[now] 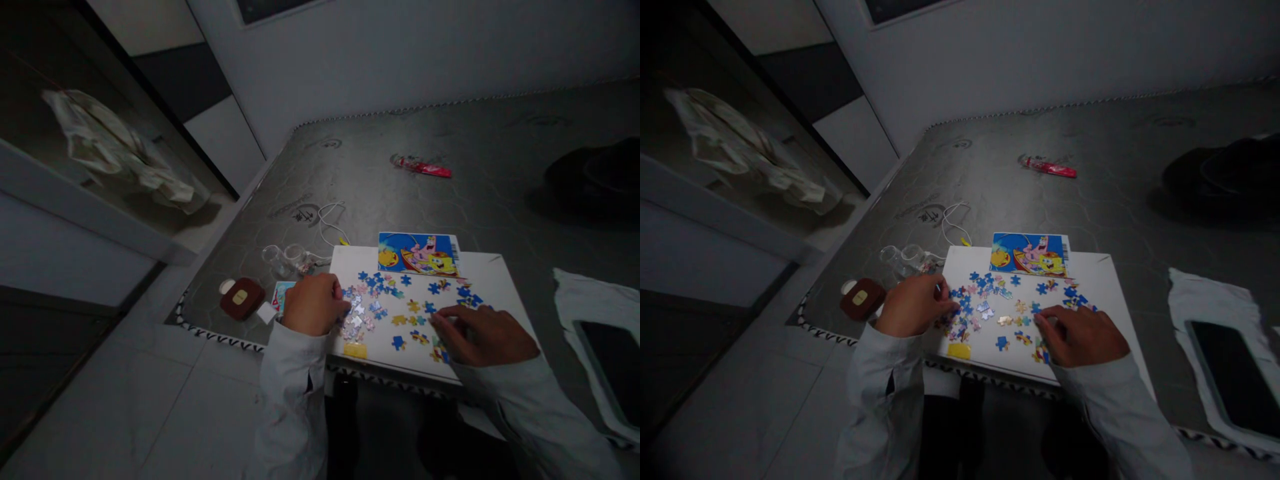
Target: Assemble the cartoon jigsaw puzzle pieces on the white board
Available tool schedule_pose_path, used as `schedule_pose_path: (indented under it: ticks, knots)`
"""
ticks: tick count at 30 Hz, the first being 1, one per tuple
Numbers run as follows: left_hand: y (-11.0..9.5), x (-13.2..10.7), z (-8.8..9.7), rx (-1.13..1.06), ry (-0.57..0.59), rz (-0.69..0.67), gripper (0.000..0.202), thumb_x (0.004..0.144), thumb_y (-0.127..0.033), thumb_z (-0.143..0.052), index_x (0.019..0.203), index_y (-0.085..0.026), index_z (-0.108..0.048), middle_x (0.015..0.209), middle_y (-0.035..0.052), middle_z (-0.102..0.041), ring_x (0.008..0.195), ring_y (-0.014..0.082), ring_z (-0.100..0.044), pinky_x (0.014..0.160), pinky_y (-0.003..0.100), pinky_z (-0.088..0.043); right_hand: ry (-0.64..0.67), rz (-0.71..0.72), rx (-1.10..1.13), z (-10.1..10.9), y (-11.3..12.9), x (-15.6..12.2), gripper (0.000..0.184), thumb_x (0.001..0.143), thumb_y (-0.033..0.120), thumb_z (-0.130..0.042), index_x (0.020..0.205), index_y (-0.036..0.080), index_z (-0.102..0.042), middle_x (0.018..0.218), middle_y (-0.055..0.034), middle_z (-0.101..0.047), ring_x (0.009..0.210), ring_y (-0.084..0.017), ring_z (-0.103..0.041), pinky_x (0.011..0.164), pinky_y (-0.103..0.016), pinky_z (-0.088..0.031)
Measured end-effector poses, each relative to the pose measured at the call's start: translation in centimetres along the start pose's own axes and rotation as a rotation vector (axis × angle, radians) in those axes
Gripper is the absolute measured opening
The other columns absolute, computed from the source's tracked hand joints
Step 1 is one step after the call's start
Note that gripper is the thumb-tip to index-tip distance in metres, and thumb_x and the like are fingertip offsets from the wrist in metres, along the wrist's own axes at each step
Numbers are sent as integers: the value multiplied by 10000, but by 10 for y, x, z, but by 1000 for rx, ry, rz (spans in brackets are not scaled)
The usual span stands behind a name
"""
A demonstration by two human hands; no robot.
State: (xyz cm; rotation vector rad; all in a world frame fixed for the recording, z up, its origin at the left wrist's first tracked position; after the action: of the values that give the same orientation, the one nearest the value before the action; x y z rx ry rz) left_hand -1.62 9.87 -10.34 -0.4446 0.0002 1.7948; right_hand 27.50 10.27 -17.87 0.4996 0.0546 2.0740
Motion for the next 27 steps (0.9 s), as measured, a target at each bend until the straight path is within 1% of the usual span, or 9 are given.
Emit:
schedule_pose_path:
  ticks: [2, 7, 12, 13, 16, 19, 23, 25, 27]
  knots:
    - [-5, 0, -1, -9, -23, -2, 132, 743, -356, -767, 757, -260, -678, 821, -5, -740, 836, 228, -669, 674, 330, -408, 4, 18, 9, -1, 0, 0, 394, 996, 528, -502, 885, 238, -746, 626, -6, -653, 554, -172, -570, 583, -320, -337]
    - [-12, 1, -7, -15, -31, -6, 114, 723, -337, -775, 733, -263, -688, 816, 10, -740, 831, 243, -669, 665, 329, -406, -5, -15, -2, -1, -5, -1, 392, 1000, 513, -499, 888, 235, -751, 627, -11, -655, 566, -179, -576, 588, -326, -340]
    - [-9, 4, -5, -16, -69, 16, 116, 745, -337, -762, 748, -257, -677, 838, 15, -741, 855, 249, -666, 681, 337, -406, -25, 111, 23, -4, -12, -1, 325, 977, 509, -567, 910, 247, -747, 601, 21, -650, 518, -158, -570, 541, -297, -314]
    - [-9, 4, -4, -18, -72, 18, 119, 748, -340, -760, 750, -255, -676, 837, 16, -740, 849, 245, -665, 676, 334, -404, -34, 116, 23, -4, -11, -1, 326, 978, 510, -565, 910, 246, -744, 607, 21, -653, 520, -160, -570, 544, -298, -314]
    - [-13, 4, -6, -44, -70, -15, 138, 760, -365, -757, 767, -255, -675, 825, 0, -737, 799, 211, -655, 648, 313, -386, -52, 45, -1, -1, -6, -2, 366, 1006, 504, -508, 902, 237, -736, 625, 5, -653, 570, -186, -580, 593, -320, -330]
    - [-20, 3, -12, -67, -25, -78, 181, 738, -393, -781, 761, -251, -672, 812, -10, -733, 771, 193, -642, 623, 299, -358, -32, -35, -14, 2, -2, -3, 386, 1016, 482, -478, 893, 228, -741, 627, -16, -647, 622, -203, -593, 619, -340, -333]
    - [-26, 3, -17, -57, 22, -99, 168, 671, -338, -816, 725, -252, -682, 794, -11, -731, 773, 200, -640, 616, 300, -335, -19, -8, 6, 1, -5, -3, 370, 990, 502, -514, 904, 234, -754, 640, -12, -663, 602, -188, -599, 595, -330, -332]
    - [-27, 3, -16, -58, 8, -94, 147, 689, -330, -800, 732, -256, -680, 793, -15, -732, 775, 197, -640, 609, 299, -322, -32, 10, -6, 0, -10, -2, 371, 990, 507, -521, 904, 232, -756, 636, -14, -666, 601, -187, -607, 585, -323, -330]
    - [-29, 3, -14, -71, -13, -83, 145, 722, -346, -782, 752, -254, -674, 799, -20, -736, 757, 185, -637, 598, 295, -309, -11, 45, 0, -2, -15, -3, 349, 987, 503, -539, 914, 242, -758, 628, -3, -665, 575, -175, -603, 558, -312, -317]
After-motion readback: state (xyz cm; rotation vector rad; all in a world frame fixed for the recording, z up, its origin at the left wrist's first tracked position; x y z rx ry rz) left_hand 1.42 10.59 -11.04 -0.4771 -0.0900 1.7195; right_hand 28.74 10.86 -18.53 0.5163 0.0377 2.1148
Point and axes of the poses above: each hand's wrist, its own x-axis towards the middle knuckle, its own z-axis out of the back of the hand, y = z × x, the point moved 4 cm from there along x, towards the middle knuckle
